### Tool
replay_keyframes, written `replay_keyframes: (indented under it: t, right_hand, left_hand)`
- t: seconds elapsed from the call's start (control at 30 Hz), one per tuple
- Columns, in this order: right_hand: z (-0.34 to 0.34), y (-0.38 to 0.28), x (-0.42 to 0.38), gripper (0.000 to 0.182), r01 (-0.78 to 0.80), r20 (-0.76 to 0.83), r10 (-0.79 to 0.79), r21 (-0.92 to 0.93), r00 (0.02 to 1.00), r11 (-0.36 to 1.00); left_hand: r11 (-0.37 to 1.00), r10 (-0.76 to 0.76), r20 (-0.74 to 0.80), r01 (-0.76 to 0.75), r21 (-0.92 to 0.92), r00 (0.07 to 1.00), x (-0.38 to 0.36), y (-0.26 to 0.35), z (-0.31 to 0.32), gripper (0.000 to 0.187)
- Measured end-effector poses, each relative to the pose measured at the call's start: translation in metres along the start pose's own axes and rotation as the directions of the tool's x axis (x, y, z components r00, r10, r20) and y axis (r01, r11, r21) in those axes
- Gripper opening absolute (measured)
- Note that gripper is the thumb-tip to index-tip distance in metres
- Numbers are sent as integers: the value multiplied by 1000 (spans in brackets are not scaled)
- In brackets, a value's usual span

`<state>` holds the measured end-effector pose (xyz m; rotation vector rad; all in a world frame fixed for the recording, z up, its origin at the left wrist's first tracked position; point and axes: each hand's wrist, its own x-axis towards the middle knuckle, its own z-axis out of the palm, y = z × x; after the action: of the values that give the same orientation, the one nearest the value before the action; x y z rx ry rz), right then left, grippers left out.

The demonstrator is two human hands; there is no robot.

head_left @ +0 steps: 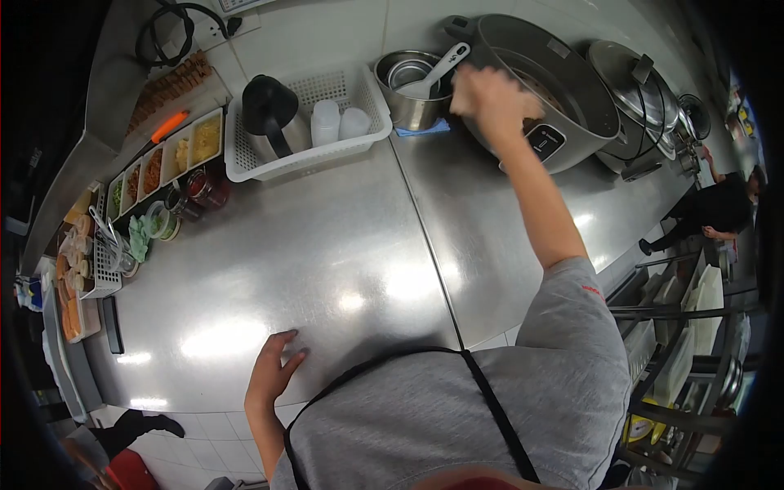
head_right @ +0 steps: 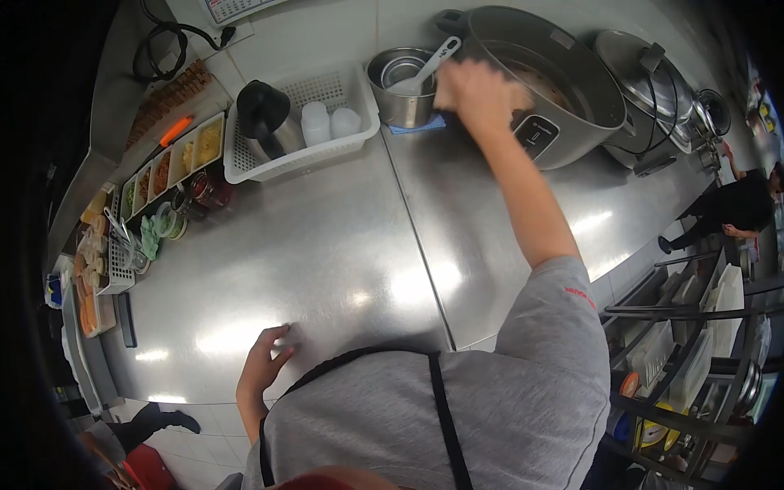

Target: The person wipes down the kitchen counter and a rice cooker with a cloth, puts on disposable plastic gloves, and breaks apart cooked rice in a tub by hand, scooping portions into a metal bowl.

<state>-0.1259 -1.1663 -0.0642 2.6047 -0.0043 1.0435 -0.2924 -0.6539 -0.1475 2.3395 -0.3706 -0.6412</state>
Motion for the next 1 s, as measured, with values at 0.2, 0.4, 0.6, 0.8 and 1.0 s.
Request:
replay_keyframes:
  t: [0.2,0.4,0.6,0.8,1.0]
  right_hand:
    - [9,43,27,43,44,132,-9,-260,991,965]
    - [109,24,-64,42,-36,-36,63,518,997,855]
    - [31,-26,-27,27,-384,505,202,286,839,878]
    - [-35,38,25,22,-248,-70,268,209,961,946]
    - [-19,76,17,18,-170,51,167,489,985,855]
  left_hand:
    - [999,-46,12,46,-7,999,15,12,-6,42]
    - [999,-8,42,7,34,999,18,22,-2,42]
    - [996,92,-11,-91,22,996,-6,2,11,40]
    - [999,36,11,-36,37,999,-2,11,6,40]
    - [999,-14,30,13,35,999,19,19,4,41]
